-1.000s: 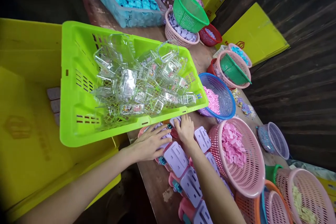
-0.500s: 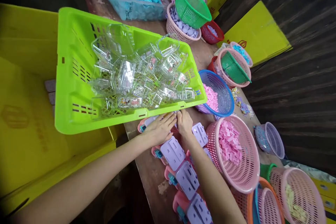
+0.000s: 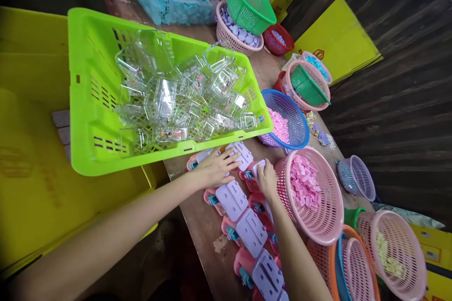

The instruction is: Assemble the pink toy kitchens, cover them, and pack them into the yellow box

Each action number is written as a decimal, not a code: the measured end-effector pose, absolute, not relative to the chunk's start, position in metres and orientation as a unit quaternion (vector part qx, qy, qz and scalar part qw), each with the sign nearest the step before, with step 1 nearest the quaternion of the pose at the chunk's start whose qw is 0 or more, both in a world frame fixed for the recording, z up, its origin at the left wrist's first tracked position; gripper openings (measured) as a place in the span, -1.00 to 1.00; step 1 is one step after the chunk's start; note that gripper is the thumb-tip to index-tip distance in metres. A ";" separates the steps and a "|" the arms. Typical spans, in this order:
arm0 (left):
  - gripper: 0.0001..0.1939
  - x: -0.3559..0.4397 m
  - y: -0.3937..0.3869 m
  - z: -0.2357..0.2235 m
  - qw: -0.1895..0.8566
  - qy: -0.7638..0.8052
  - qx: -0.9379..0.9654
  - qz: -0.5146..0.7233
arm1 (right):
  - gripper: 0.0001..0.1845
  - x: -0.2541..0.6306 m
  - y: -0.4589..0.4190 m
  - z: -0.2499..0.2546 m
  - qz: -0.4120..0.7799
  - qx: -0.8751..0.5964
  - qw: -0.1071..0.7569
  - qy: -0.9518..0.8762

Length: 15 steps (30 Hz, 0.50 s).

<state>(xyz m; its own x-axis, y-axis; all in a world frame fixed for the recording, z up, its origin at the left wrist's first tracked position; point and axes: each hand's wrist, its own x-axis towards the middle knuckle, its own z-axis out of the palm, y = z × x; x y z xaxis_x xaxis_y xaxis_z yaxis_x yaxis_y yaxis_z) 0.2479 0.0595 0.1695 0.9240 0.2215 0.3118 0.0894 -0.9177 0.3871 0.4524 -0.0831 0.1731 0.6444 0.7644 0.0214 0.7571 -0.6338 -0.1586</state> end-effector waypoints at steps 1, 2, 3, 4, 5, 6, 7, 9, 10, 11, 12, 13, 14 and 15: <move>-0.51 0.249 0.061 0.169 0.186 0.067 0.964 0.175 | -0.38 0.447 -0.087 0.170 0.032 -0.905 0.073 -0.417; -0.50 0.251 0.062 0.168 0.187 0.058 0.965 0.175 | -0.39 0.441 -0.089 0.167 0.040 -0.907 0.070 -0.414; -0.49 0.251 0.063 0.167 0.189 0.052 0.965 0.175 | -0.40 0.435 -0.091 0.165 0.048 -0.907 0.067 -0.414; -0.47 0.250 0.063 0.167 0.193 0.047 0.965 0.174 | -0.41 0.430 -0.093 0.164 0.055 -0.905 0.066 -0.417; -0.46 0.249 0.063 0.166 0.197 0.042 0.964 0.172 | -0.43 0.426 -0.093 0.165 0.063 -0.901 0.065 -0.424; -0.45 0.248 0.062 0.166 0.201 0.039 0.964 0.171 | -0.45 0.423 -0.094 0.166 0.072 -0.896 0.064 -0.433; -0.45 0.247 0.062 0.166 0.205 0.036 0.963 0.169 | -0.46 0.420 -0.094 0.169 0.081 -0.891 0.064 -0.443; -0.47 0.246 0.062 0.167 0.213 0.033 0.963 0.161 | -0.46 0.414 -0.095 0.178 0.087 -0.884 0.075 -0.453; -0.50 0.247 0.062 0.169 0.216 0.034 0.963 0.155 | -0.45 0.407 -0.098 0.184 0.075 -0.885 0.091 -0.450; -0.54 0.249 0.063 0.172 0.219 0.038 0.964 0.147 | -0.44 0.397 -0.104 0.190 0.053 -0.886 0.115 -0.447; -0.58 0.252 0.065 0.175 0.222 0.043 0.964 0.140 | -0.43 0.383 -0.112 0.197 0.025 -0.882 0.144 -0.448; -0.61 0.257 0.066 0.178 0.224 0.049 0.964 0.135 | -0.44 0.364 -0.123 0.203 0.000 -0.874 0.172 -0.454; -0.61 0.262 0.068 0.180 0.227 0.054 0.963 0.134 | -0.46 0.342 -0.136 0.209 -0.020 -0.863 0.196 -0.465; -0.61 0.268 0.070 0.182 0.230 0.057 0.962 0.135 | -0.50 0.317 -0.151 0.214 -0.025 -0.852 0.208 -0.480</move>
<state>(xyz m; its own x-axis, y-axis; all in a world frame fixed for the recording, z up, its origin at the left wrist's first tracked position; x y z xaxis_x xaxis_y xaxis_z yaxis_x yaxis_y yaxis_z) 0.2678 0.0705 0.1816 0.9571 0.1721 0.2333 0.0481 -0.8880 0.4574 0.3165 -0.1509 0.2145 0.5372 0.8078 0.2425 0.8285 -0.4515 -0.3313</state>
